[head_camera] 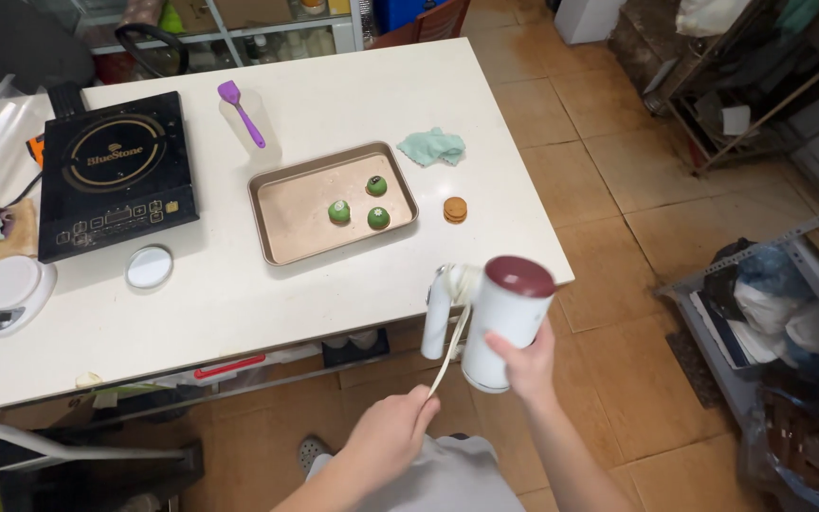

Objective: Stirring a green filling in a jar, then cleaning the workstation and organizing a hand mixer.

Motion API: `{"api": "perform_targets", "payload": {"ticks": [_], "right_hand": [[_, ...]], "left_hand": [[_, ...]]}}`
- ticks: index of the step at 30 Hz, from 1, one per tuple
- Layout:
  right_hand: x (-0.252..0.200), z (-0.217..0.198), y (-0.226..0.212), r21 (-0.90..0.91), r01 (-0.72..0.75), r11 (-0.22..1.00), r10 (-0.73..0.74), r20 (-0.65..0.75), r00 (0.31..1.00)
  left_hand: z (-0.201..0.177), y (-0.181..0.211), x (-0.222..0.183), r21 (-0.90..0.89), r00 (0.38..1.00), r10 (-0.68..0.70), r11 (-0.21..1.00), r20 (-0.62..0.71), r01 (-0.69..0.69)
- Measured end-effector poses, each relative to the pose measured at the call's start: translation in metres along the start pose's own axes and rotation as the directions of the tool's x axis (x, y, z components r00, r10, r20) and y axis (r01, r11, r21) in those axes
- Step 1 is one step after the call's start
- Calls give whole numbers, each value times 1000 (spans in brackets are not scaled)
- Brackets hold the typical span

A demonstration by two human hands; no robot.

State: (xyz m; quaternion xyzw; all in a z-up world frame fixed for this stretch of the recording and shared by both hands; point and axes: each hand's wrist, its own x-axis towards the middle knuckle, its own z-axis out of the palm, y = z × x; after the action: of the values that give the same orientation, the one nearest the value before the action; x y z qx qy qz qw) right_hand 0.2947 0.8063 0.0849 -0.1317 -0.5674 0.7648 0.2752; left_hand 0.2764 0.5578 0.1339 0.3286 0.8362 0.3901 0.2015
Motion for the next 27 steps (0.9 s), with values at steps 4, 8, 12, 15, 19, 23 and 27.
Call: {"api": "perform_targets", "payload": {"ticks": [4, 8, 12, 15, 19, 23, 27], "right_hand": [[-8, 8, -15, -300, 247, 921, -158, 291, 943], [-23, 11, -17, -312, 124, 942, 96, 604, 791], [-31, 3, -3, 43, -48, 998, 4, 708, 706], [-32, 5, -3, 205, -101, 974, -40, 586, 809], [-28, 31, -31, 318, -238, 918, 77, 445, 892], [-21, 8, -2, 244, -199, 949, 144, 223, 964], [-23, 0, 14, 155, -189, 970, 167, 146, 975]], "left_hand": [[-63, 30, 5, 424, 997, 74, 904, -38, -51], [-130, 32, 42, 352, 969, 247, 908, -13, -227], [-91, -82, 100, -461, 972, 223, 871, 69, -167], [-44, -28, 78, -781, 975, -65, 589, 210, 207], [20, -24, 63, -874, 977, -164, 444, 135, 195], [39, -38, 43, -871, 975, -218, 470, 45, 145], [49, -48, 27, -899, 956, -256, 370, 145, 235]]}}
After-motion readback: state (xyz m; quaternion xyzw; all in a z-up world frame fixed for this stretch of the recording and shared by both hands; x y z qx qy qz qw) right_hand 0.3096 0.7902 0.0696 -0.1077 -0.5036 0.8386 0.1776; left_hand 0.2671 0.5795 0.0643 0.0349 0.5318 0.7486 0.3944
